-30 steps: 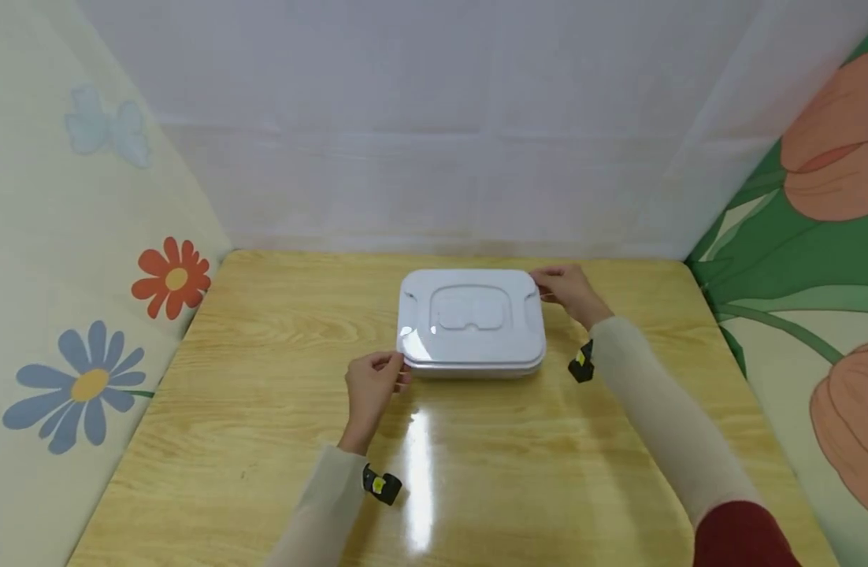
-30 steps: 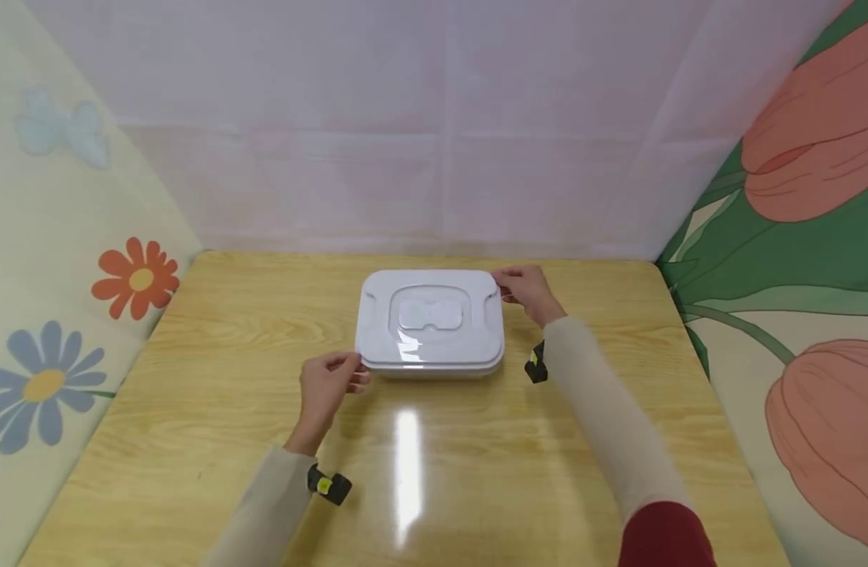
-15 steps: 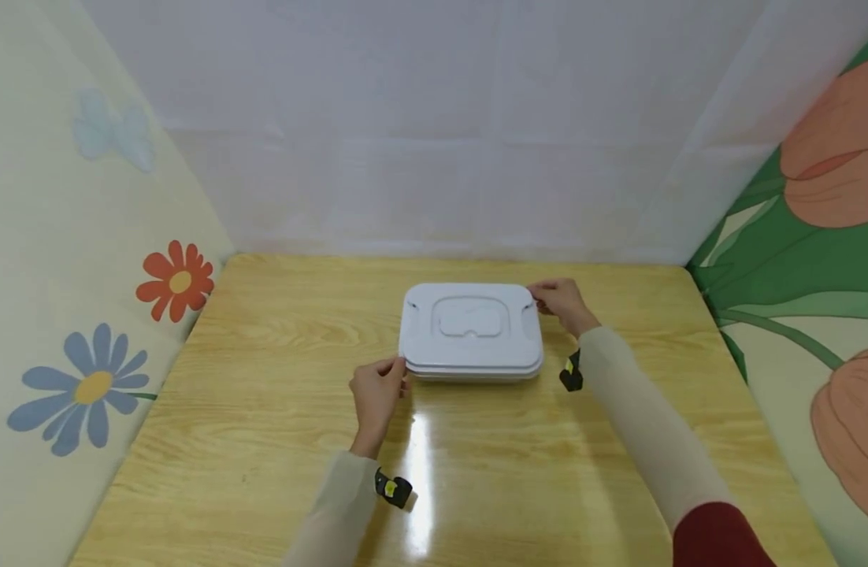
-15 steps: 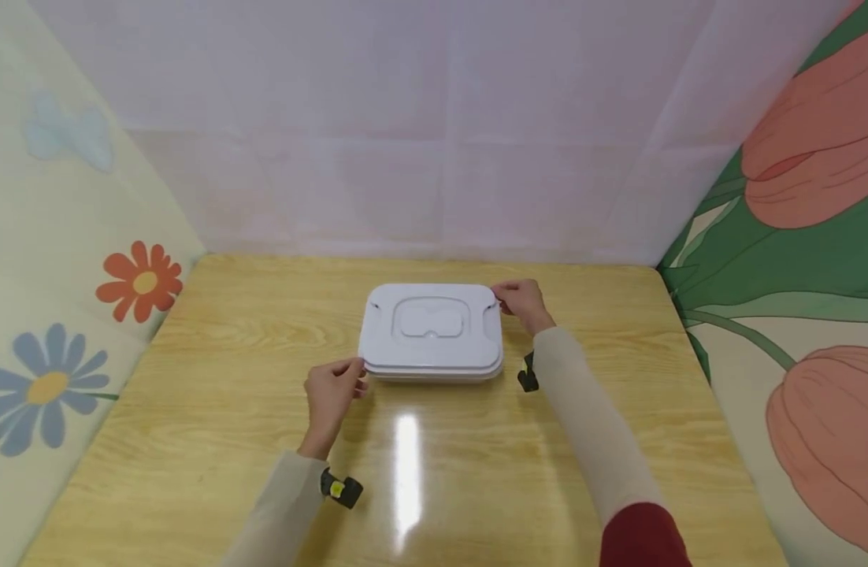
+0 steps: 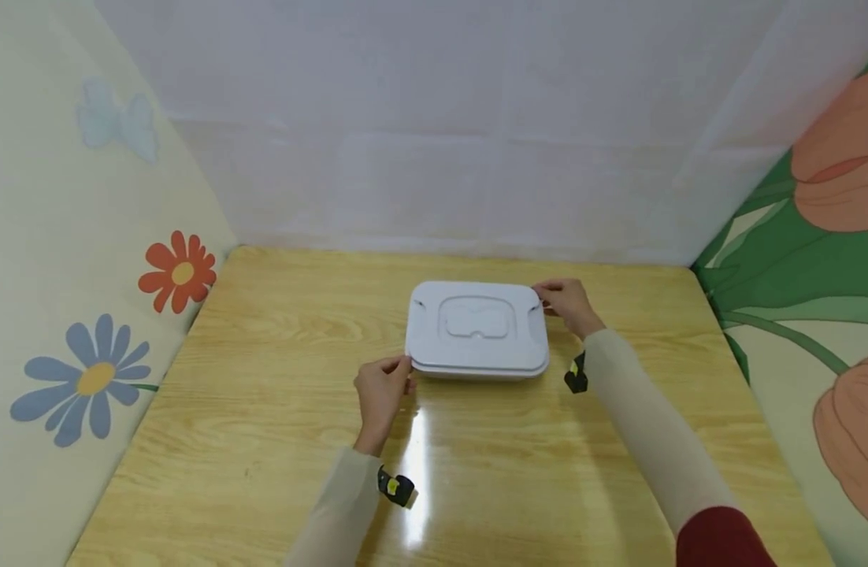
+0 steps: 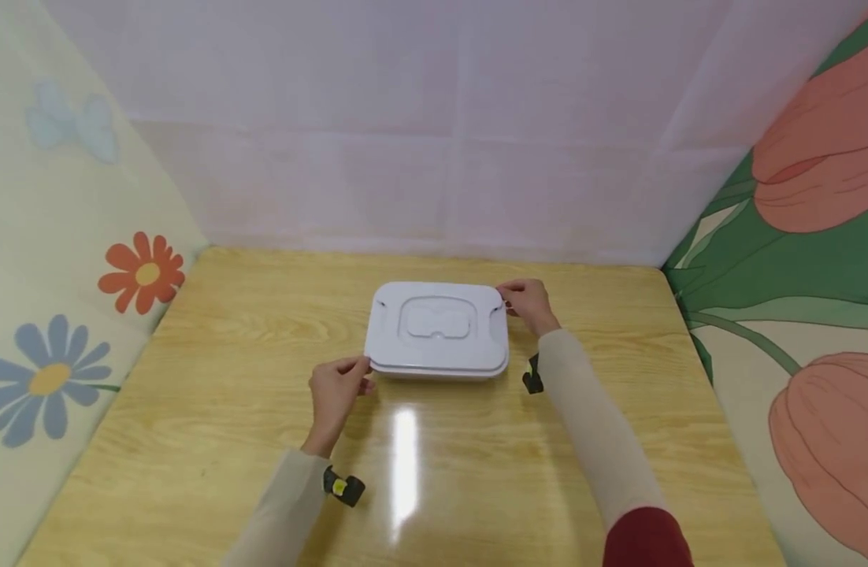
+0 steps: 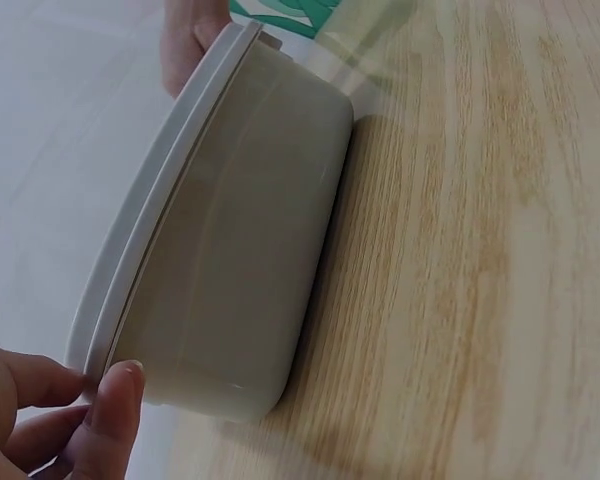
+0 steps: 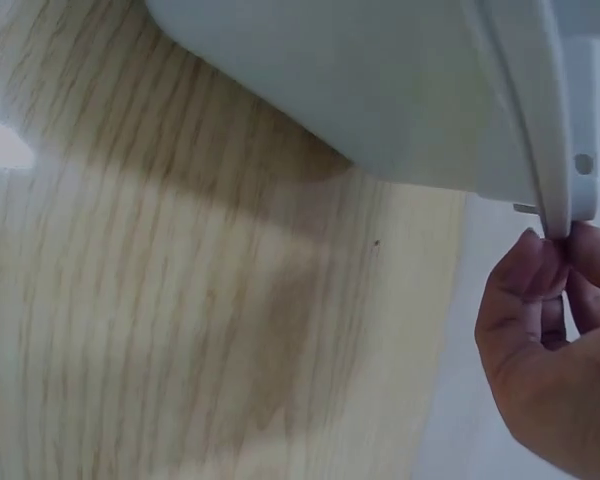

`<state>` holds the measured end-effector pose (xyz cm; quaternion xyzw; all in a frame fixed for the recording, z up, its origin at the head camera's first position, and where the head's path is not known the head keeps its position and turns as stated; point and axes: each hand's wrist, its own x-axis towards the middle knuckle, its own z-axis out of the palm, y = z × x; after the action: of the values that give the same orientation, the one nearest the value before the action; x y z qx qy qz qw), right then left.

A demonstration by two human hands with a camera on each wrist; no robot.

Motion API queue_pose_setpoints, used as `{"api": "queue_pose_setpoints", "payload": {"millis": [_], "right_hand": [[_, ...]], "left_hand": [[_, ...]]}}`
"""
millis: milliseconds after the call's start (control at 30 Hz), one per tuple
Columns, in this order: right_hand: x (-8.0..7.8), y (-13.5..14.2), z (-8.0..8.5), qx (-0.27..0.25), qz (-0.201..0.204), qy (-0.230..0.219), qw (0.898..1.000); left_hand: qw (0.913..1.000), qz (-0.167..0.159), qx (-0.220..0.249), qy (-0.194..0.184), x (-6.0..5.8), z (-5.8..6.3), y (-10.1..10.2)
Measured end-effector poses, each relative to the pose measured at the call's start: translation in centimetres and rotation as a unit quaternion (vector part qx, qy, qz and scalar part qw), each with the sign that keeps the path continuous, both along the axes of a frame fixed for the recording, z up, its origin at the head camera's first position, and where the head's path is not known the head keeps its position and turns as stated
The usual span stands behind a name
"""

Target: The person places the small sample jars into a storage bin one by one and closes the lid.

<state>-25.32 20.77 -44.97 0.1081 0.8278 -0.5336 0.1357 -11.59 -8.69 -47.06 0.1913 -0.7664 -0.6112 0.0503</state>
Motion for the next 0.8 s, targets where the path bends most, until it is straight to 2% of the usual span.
{"api": "queue_pose_setpoints", "payload": {"millis": [233, 400, 533, 667, 800], "right_hand": [[0.2, -0.1, -0.2, -0.017, -0.014, 0.006, 1.0], [0.4, -0.2, -0.4, 0.013, -0.009, 0.008, 1.0], [0.6, -0.5, -0.6, 0.037, -0.006, 0.011, 0.999], [0.6, -0.6, -0.6, 0.05, 0.0, 0.011, 0.999], [0.5, 0.3, 0.1, 0.072, 0.007, 0.035, 0.997]], "left_hand": [[0.9999, 0.0, 0.013, -0.009, -0.1, 0.3, -0.1], [0.9997, -0.008, 0.021, -0.012, -0.2, 0.2, -0.4], [0.9993, -0.025, 0.004, -0.028, -0.1, -0.1, -0.8], [0.9975, -0.043, -0.035, -0.044, -0.4, 0.5, -1.9], [0.9873, -0.076, -0.131, -0.048, -2.0, 2.3, -3.8]]}}
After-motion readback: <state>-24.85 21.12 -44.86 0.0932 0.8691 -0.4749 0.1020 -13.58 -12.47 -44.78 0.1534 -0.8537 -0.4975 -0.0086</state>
